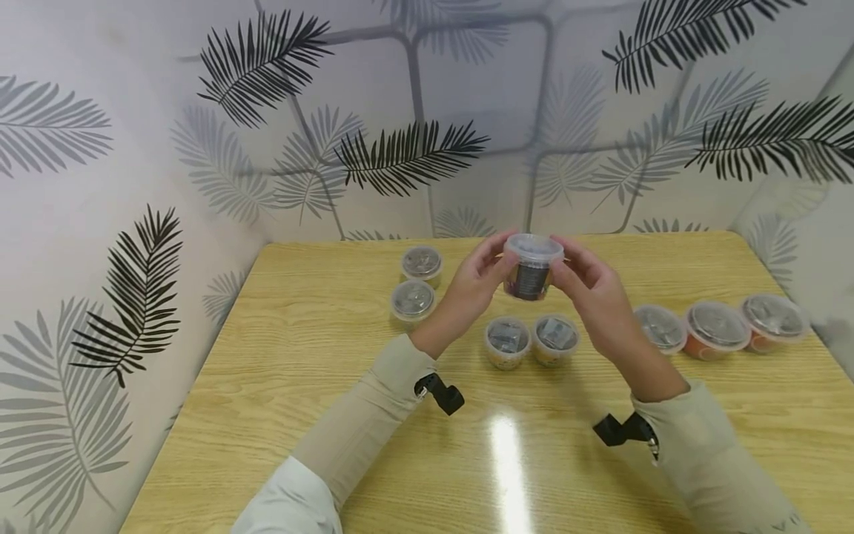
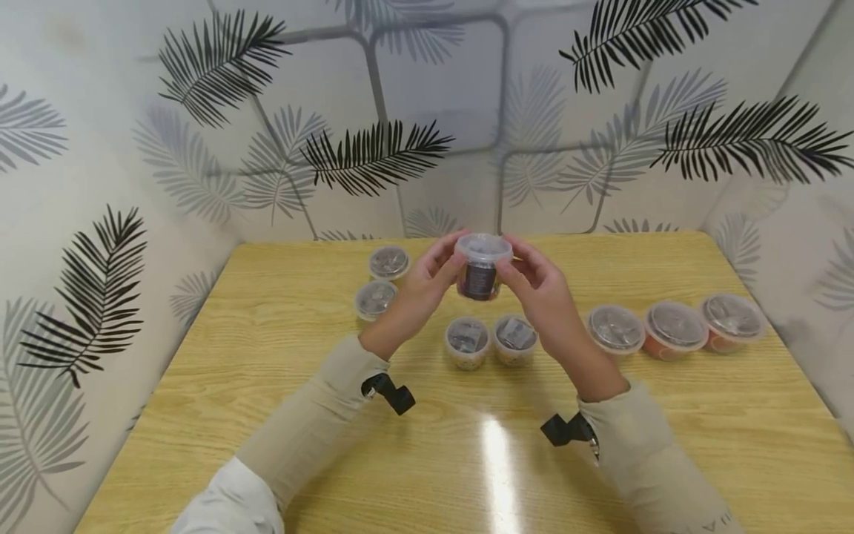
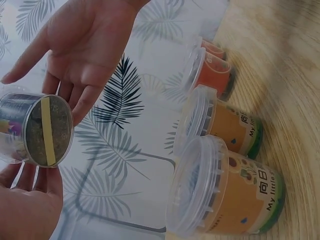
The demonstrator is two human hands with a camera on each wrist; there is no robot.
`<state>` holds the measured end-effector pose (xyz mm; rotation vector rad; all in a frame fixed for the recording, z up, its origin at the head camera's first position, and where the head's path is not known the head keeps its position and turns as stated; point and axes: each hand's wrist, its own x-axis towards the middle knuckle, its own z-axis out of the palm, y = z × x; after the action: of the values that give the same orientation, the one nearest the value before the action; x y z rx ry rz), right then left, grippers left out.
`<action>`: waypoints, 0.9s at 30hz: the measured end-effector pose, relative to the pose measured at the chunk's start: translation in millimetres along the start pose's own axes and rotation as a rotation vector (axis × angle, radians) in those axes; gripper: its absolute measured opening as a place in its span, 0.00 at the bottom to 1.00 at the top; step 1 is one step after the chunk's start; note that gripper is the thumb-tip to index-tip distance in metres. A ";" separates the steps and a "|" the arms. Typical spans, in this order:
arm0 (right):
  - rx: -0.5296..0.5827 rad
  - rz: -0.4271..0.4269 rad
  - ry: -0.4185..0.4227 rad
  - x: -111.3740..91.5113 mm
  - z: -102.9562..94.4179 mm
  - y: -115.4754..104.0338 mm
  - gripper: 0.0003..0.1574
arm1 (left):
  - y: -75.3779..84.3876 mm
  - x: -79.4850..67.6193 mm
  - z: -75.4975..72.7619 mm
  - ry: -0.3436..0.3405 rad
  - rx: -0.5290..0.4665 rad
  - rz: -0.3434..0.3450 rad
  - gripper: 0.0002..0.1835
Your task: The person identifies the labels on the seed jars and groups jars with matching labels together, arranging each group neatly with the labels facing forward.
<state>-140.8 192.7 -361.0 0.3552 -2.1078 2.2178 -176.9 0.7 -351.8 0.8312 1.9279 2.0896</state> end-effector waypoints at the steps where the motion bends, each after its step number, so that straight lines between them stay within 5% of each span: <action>1: -0.013 0.004 -0.007 -0.9 0.9 -0.2 0.32 | 0.2 -0.5 0.3 -0.007 0.004 -0.007 0.23; 11: -0.070 0.020 -0.039 -3.6 4.5 0.7 0.34 | 2.2 -4.6 3.4 -0.064 0.003 -0.027 0.26; 27: 0.087 -0.020 0.022 -5.6 3.0 6.2 0.28 | -3.3 -10.7 -2.4 0.045 0.001 0.033 0.22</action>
<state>-136.2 190.0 -368.1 0.3539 -1.9927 2.2963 -170.0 -6.1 -358.0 0.8277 1.9505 2.1447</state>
